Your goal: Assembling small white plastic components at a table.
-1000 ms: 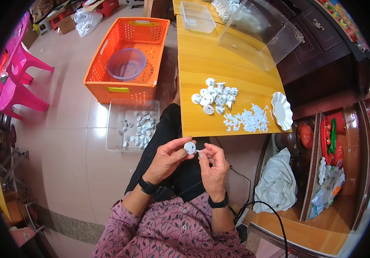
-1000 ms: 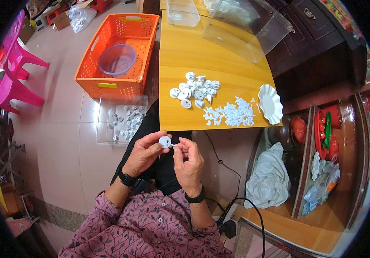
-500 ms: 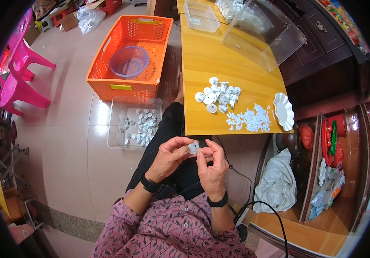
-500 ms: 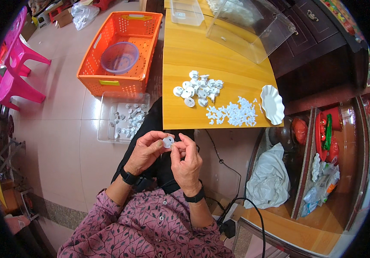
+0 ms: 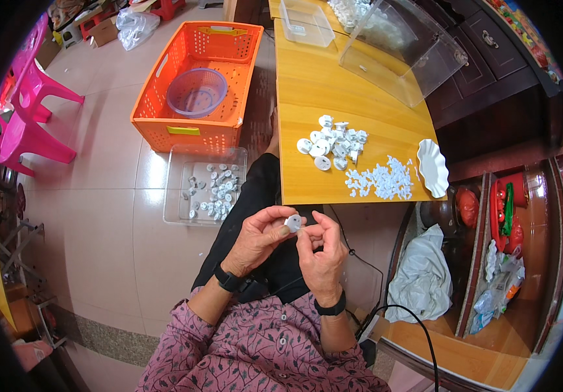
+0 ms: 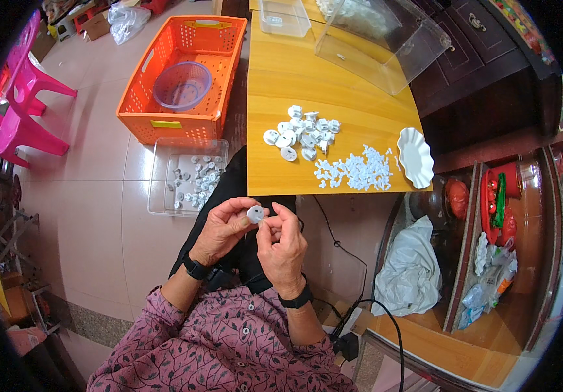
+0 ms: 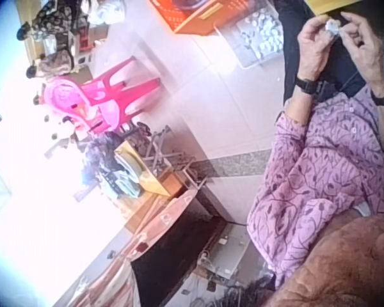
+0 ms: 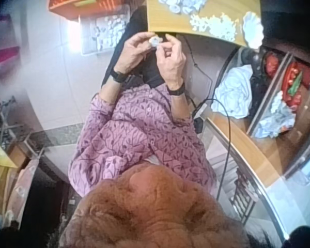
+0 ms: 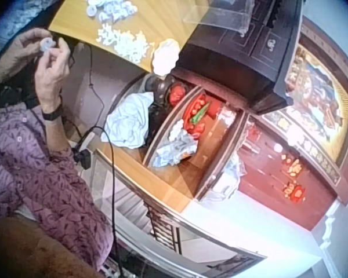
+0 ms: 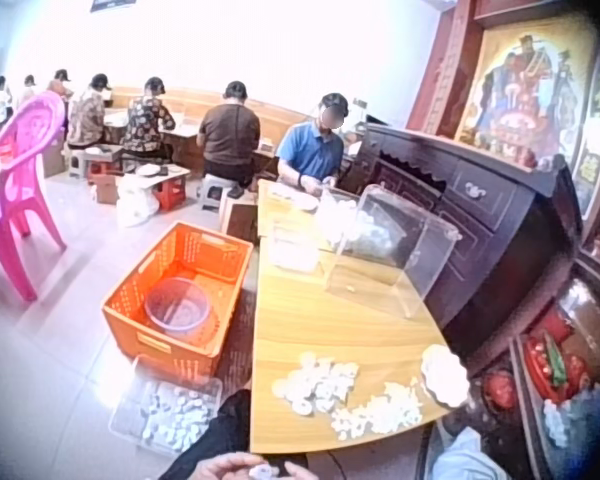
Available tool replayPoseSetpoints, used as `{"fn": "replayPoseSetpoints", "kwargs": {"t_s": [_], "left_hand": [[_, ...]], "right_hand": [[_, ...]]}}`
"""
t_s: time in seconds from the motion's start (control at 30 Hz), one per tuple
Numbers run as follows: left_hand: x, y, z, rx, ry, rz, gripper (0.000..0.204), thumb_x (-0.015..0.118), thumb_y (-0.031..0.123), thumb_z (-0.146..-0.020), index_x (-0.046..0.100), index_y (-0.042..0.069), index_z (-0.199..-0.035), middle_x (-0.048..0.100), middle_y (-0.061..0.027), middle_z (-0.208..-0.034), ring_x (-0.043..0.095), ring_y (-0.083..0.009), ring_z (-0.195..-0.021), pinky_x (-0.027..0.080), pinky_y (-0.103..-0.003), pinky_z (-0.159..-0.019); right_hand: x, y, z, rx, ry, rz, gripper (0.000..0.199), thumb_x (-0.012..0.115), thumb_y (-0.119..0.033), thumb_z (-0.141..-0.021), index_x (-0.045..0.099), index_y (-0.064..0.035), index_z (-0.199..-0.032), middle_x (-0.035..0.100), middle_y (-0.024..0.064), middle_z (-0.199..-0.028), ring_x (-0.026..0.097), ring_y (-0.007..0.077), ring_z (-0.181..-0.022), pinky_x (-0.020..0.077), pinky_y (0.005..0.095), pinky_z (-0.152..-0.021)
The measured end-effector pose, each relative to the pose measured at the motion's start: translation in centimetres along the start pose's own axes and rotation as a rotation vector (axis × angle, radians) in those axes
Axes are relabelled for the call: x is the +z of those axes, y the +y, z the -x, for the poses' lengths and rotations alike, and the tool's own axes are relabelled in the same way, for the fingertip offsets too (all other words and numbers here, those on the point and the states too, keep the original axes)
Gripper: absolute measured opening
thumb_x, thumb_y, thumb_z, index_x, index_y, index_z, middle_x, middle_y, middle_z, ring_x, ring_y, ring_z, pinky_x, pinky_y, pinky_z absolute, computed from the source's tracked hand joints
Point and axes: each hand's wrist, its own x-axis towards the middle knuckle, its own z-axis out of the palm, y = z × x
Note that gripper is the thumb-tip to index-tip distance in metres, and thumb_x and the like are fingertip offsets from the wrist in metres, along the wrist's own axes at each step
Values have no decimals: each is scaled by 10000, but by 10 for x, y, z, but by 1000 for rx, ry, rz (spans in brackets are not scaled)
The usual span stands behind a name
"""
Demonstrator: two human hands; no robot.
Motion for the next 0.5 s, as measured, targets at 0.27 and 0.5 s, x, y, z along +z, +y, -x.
{"fn": "replayPoseSetpoints", "kwargs": {"t_s": [0.27,0.5], "left_hand": [[2,0,-1,19,-13,-15,282,670,-2,-917,624,14,-1195,593,-94,-1258,591,-262,-1231,486,-376,-1056],[2,0,-1,43,-24,-42,284,684,-12,-901,629,9,-1179,578,-116,-1296,593,-268,-1224,474,-386,-1069]], "right_hand": [[0,1,-1,-11,-6,-5,378,695,32,-856,559,22,-1208,655,69,-786,630,123,-614,524,265,-553],[1,-1,-1,-6,-5,-4,382,693,36,-853,558,20,-1209,649,64,-781,625,117,-614,527,264,-555]]}}
